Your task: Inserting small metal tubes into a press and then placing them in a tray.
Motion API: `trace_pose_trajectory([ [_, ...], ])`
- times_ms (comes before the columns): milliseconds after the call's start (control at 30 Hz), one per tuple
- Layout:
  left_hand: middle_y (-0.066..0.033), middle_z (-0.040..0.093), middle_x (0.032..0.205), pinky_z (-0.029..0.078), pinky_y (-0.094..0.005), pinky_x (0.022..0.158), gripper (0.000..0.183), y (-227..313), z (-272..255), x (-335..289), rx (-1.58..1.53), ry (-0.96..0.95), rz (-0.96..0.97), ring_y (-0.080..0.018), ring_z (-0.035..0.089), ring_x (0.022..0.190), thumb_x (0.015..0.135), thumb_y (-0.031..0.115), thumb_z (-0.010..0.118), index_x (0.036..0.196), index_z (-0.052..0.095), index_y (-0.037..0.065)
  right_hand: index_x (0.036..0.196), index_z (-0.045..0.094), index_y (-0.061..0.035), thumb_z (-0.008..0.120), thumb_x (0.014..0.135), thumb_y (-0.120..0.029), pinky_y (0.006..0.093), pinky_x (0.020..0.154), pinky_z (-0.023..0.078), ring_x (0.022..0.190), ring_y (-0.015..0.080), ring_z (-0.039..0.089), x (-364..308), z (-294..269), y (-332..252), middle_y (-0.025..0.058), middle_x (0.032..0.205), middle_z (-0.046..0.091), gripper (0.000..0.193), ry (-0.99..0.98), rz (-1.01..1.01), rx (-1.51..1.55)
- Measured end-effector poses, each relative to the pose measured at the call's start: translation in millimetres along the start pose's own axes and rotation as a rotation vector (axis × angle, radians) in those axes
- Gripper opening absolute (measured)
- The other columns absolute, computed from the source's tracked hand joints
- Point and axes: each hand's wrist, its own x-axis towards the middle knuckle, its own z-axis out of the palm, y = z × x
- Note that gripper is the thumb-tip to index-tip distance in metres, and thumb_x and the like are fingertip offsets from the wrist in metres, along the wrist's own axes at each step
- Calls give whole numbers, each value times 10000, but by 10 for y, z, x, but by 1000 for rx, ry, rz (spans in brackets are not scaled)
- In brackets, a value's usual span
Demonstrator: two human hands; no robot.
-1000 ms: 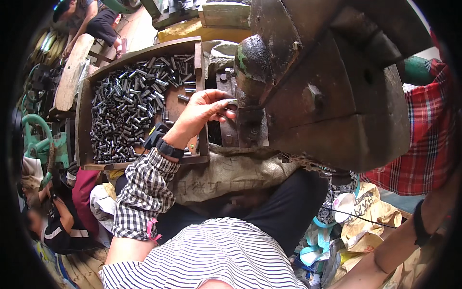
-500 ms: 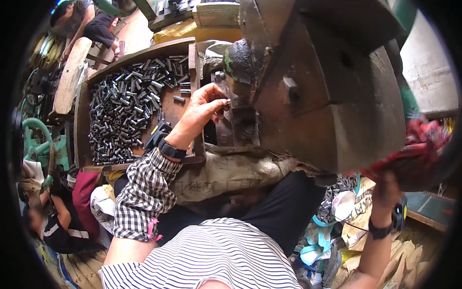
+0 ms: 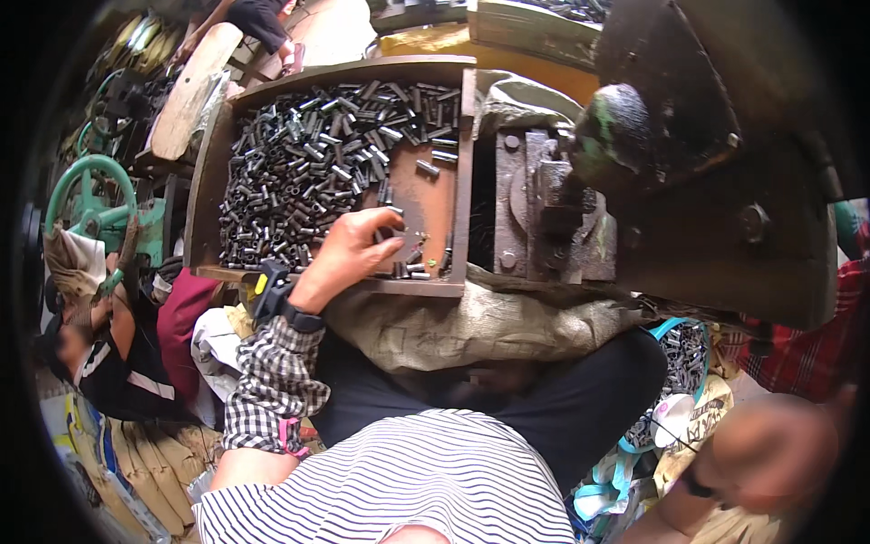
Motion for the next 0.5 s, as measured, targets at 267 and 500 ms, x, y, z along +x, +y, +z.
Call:
trace_pose_trajectory([
  [267,-123,542,793,513,-371,514,119,-205,86,100,660,80,80,-286,623,609,786,110,582,901,551,98,835,552,-25,584,693,14,358,613,499,763,257,596,678,1310,-2454,132,818,560,151,-509,114,1111],
  [500,-100,581,796,522,-312,510,64,-183,155,93,762,49,151,-228,650,627,735,78,583,799,588,72,882,579,7,582,727,-54,317,599,541,732,270,663,739,2143,-3400,157,851,598,166,-906,-94,776],
])
